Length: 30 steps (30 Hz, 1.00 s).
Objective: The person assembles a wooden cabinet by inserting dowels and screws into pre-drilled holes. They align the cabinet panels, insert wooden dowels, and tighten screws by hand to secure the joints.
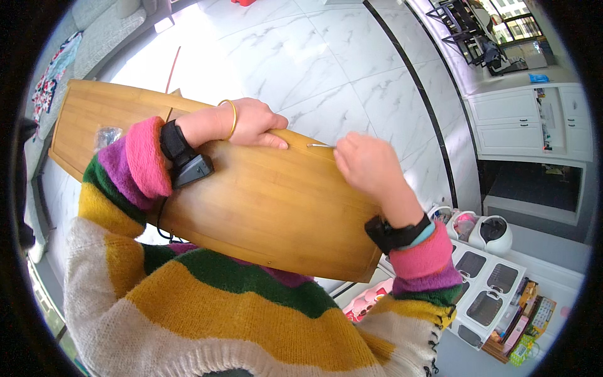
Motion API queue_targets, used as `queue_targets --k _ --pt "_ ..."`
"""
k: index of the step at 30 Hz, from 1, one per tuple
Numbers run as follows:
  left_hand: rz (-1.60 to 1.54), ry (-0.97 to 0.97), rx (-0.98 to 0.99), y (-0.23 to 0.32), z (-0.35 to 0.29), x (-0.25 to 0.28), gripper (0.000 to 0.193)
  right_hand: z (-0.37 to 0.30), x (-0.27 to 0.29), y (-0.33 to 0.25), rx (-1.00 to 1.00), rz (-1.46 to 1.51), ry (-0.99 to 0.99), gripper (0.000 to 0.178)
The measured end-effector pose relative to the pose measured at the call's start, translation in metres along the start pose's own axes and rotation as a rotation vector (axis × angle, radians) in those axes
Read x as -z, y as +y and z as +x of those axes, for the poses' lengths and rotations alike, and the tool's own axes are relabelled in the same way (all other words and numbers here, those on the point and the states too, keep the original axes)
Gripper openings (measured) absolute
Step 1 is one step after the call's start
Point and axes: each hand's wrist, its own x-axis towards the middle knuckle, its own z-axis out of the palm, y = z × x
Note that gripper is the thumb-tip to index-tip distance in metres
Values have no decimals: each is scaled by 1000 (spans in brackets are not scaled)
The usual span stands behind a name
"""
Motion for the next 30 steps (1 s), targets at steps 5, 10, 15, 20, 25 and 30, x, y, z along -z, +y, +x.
queue_targets --k 5,10,15,20,25,30 --pt "13 -40 29 4 0 3 50 -17 -10 -29 62 178 -40 15" --pt "34 -21 18 1 2 1 49 17 -14 -35 219 150 -125 20" --pt "17 0 -24 -1 1 0 50 63 -17 -31 84 259 122 16" --pt "38 18 8 0 2 3 51 76 -26 -10 -189 444 138 12" --pt "36 -20 24 0 4 4 55 53 -29 9 -180 229 169 12" --pt "14 33 -12 -2 3 3 54 14 -12 8 -74 33 136 16"
